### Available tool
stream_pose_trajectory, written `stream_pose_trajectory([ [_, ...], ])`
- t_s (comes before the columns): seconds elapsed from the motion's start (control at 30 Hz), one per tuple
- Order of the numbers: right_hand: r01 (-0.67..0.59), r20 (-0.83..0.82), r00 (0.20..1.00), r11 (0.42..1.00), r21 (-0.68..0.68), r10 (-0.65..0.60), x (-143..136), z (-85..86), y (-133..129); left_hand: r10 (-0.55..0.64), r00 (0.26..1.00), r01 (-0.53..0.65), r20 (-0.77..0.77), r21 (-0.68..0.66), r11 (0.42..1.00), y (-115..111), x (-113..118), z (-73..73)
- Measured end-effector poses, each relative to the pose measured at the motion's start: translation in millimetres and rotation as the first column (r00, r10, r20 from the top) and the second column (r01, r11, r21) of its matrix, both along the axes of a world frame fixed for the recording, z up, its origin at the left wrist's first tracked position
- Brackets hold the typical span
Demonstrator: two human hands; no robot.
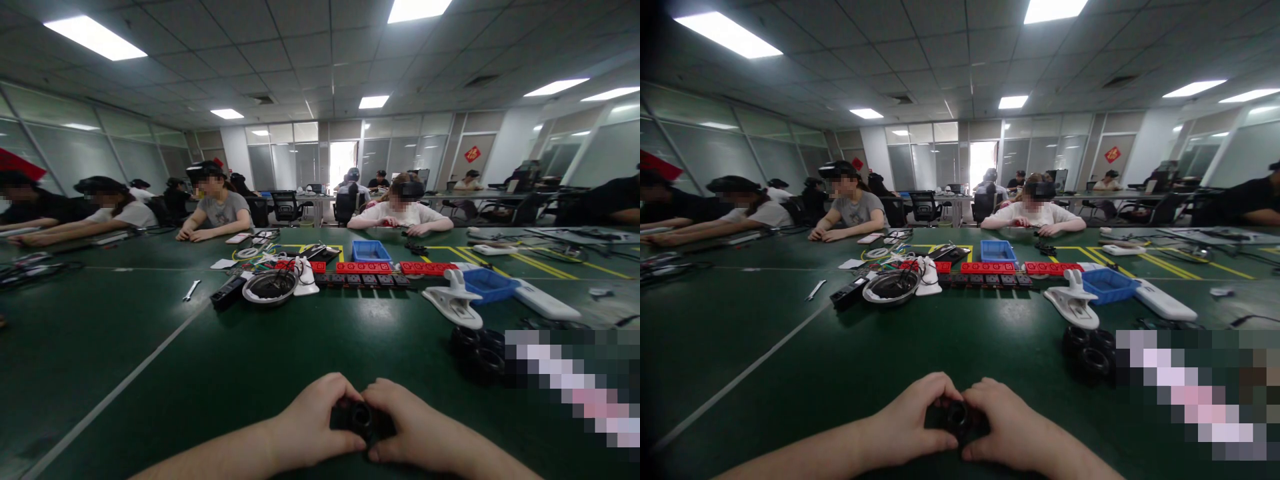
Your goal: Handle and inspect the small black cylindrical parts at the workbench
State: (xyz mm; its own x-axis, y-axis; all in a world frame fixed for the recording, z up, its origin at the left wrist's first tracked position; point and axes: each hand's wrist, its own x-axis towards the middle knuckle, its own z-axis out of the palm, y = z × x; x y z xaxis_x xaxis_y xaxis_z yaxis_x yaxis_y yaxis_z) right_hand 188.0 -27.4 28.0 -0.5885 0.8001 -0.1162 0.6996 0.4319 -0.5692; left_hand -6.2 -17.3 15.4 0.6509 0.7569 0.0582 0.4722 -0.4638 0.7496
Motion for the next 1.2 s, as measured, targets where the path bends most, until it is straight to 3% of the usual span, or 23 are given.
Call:
stream_pose_trajectory([
  [0.3, -0.013, -0.053, 0.999, 1.0, -0.015, 0.013, 1.3, -11.7, 5.5, 0.013, 1.0, -0.012, 0.024, -0.033, 0.999, -1.0, 0.7, -0.4],
  [0.53, 0.178, 0.1, 0.976, 0.976, 0.126, -0.191, -9.8, -24.7, 2.5, 0.15, 0.989, -0.15, 0.006, -0.017, 0.989, -4.3, 5.5, -7.0],
  [0.8, 0.241, 0.162, 0.945, 0.939, 0.247, -0.285, -22.1, -27.9, -5.5, 0.276, 0.961, -0.275, 0.008, -0.029, 0.961, -7.9, 10.9, -9.3],
  [0.97, 0.241, 0.147, 0.952, 0.952, 0.186, -0.27, -17.9, -22.6, -3.2, 0.245, 0.969, -0.245, 0.03, 0.002, 0.97, -6.1, 7.0, -6.8],
  [1.2, 0.106, 0.092, 0.99, 0.994, -0.017, -0.104, -3.1, 0.6, -1.5, 0.239, 0.971, -0.239, -0.008, 0.013, 0.971, -4.1, 4.1, -0.7],
])
